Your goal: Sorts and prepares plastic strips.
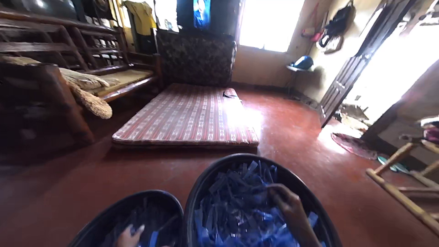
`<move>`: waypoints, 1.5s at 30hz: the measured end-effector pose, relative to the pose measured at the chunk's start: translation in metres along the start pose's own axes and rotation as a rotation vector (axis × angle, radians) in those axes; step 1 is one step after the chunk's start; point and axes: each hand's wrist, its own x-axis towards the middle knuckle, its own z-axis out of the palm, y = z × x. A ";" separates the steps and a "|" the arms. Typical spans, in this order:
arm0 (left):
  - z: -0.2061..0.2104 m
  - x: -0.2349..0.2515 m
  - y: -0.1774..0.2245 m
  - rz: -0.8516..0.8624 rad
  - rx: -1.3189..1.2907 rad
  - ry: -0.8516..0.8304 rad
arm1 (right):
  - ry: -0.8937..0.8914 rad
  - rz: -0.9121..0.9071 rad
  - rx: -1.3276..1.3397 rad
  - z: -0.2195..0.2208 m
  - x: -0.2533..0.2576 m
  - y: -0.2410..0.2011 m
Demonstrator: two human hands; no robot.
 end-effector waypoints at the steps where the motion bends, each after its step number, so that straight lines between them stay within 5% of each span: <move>1: -0.004 0.007 0.014 0.018 -0.011 0.011 | 0.064 0.013 0.021 -0.007 0.001 -0.003; 6: -0.039 0.007 0.112 0.367 -0.024 0.047 | 0.065 0.135 -0.002 -0.047 0.001 -0.008; 12: -0.075 -0.073 0.237 0.885 0.075 0.122 | -0.511 0.299 -0.572 -0.055 -0.007 0.004; 17: -0.059 -0.136 0.304 1.168 0.037 0.108 | -0.836 0.246 -0.705 -0.030 -0.008 0.023; 23: 0.006 -0.152 0.312 1.129 -0.084 -0.212 | -0.926 0.164 -0.836 -0.003 -0.017 0.031; 29: 0.051 -0.134 0.292 0.994 0.096 -0.597 | -0.723 -0.038 -0.662 -0.013 -0.001 0.008; 38: 0.038 -0.133 0.291 0.961 -0.076 -0.607 | -0.611 -0.084 -0.656 0.001 0.032 -0.031; 45: 0.041 -0.132 0.288 0.879 -0.191 -0.437 | -0.451 -0.127 -0.513 0.006 0.025 -0.023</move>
